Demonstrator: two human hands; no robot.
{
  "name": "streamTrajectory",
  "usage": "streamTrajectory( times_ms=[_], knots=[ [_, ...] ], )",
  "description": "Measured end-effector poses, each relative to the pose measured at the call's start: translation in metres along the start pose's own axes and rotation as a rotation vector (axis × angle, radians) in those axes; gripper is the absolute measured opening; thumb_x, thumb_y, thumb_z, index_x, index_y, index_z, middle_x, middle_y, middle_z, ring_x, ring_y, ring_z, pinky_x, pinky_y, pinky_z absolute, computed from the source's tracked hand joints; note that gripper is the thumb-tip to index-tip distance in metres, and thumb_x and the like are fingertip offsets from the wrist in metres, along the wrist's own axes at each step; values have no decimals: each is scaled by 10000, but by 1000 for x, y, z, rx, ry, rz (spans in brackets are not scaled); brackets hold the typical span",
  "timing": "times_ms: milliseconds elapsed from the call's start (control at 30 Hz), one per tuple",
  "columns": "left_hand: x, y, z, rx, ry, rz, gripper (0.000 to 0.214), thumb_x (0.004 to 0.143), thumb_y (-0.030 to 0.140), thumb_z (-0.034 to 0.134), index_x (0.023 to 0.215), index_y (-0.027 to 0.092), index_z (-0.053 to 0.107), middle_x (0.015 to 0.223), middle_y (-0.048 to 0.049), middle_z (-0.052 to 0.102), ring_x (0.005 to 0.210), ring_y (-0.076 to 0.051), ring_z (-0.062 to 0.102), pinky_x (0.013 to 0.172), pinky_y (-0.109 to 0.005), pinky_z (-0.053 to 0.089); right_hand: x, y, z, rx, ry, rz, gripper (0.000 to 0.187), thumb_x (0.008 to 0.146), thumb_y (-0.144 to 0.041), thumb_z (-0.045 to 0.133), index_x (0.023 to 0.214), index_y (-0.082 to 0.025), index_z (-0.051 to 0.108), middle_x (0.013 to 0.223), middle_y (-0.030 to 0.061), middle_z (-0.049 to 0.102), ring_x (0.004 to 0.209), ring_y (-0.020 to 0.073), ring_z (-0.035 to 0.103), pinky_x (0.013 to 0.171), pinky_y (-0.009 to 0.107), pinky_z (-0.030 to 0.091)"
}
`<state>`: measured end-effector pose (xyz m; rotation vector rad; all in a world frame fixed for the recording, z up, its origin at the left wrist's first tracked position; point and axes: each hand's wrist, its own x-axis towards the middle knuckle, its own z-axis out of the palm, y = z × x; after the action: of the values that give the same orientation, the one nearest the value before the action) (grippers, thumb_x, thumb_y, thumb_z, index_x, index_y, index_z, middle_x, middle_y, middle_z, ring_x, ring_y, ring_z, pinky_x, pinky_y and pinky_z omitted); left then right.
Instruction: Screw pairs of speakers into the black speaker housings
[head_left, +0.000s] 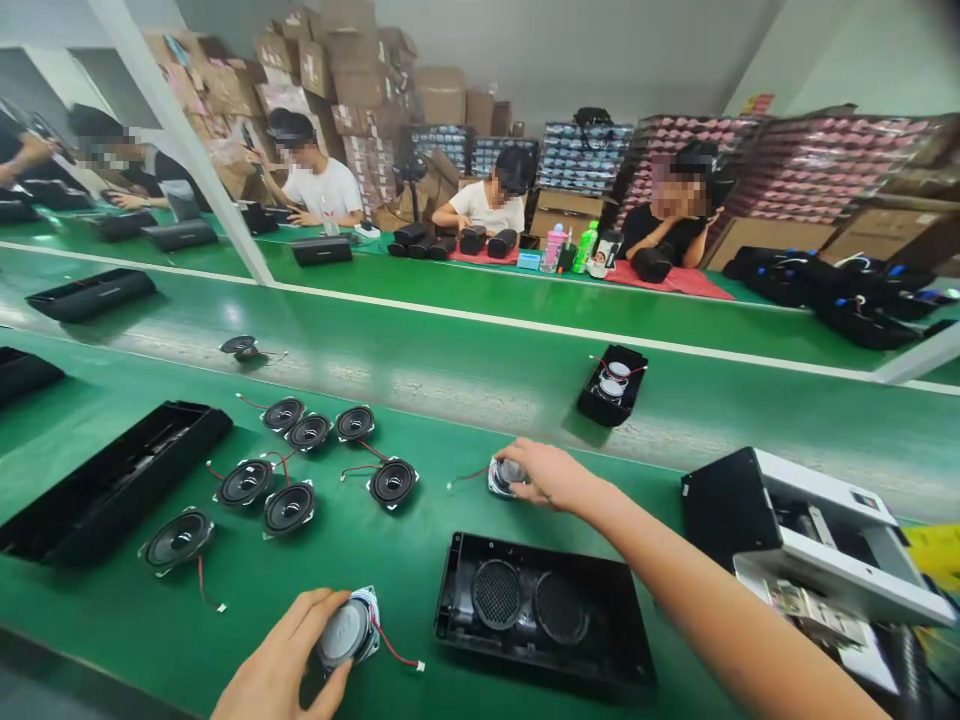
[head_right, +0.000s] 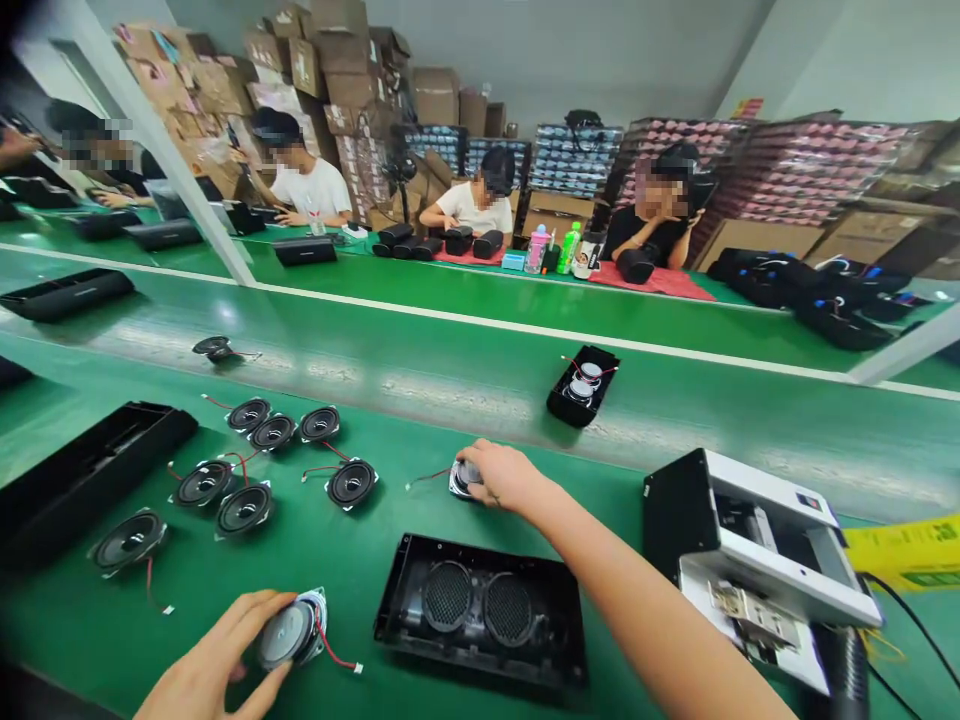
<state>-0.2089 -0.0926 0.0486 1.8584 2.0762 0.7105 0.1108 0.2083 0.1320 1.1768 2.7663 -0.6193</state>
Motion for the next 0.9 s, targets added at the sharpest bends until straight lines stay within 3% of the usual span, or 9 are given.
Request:
streamTrajectory(
  times_ms=[100,200,267,367,467,633,767,900],
  knots=[
    [14,16,-22,-119,-46,-54,293,976,399,656,1250,307,708,1234,-9,793,943,-192,825,784,-253,712,-23,4,-9,173,121,36,488,984,-203,793,1449,-178,648,1381,131,724,1200,295,728,1076,531,621],
    [28,40,-36,-187,-51,-58,385,1020,445,634,1377,302,650,1223,-16,797,995,-199,836,846,-254,715,-69,4,-17,362,223,82,557,1018,-228,696,1555,-218,548,1390,127,734,1123,252,769,952,427,682],
    [40,61,-41,-203,-81,42,416,1034,431,631,1437,330,627,1248,-5,792,1021,-185,834,836,-227,708,-108,1,-15,462,253,88,548,1019,-268,672,1552,-259,544,1404,102,729,1083,217,787,911,369,700],
    [60,99,-39,-223,-136,234,404,1012,344,660,1416,360,635,1320,17,761,1003,-143,818,819,-186,694,-160,-8,0,551,291,79,462,1004,-264,669,1459,-319,616,1436,63,698,796,132,768,809,320,713],
    [78,134,-28,-181,-163,359,394,962,269,684,1346,353,663,1297,26,758,987,-133,803,827,-197,683,-194,-19,21,496,368,58,462,997,-207,675,1430,-353,611,1442,47,693,674,102,692,740,300,703],
    [95,161,-6,-51,-233,499,429,965,196,613,1368,334,654,1310,-6,745,1040,-171,798,842,-284,684,-206,-31,49,349,443,77,454,1022,-191,651,1450,-320,572,1369,65,740,946,198,779,850,340,715],
    [99,158,4,64,-253,554,443,962,184,599,1388,294,654,1364,-53,739,1105,-230,796,848,-343,692,-205,-33,63,191,448,73,470,1041,-204,628,1493,-295,539,1454,111,730,1305,292,740,1057,486,678],
    [98,155,8,143,-239,624,449,965,135,541,1385,269,631,1347,-63,754,1095,-248,802,808,-370,703,-210,-37,65,71,352,55,510,1071,-236,580,1560,-340,481,1535,95,701,1360,314,717,1062,596,659]
  ],
)
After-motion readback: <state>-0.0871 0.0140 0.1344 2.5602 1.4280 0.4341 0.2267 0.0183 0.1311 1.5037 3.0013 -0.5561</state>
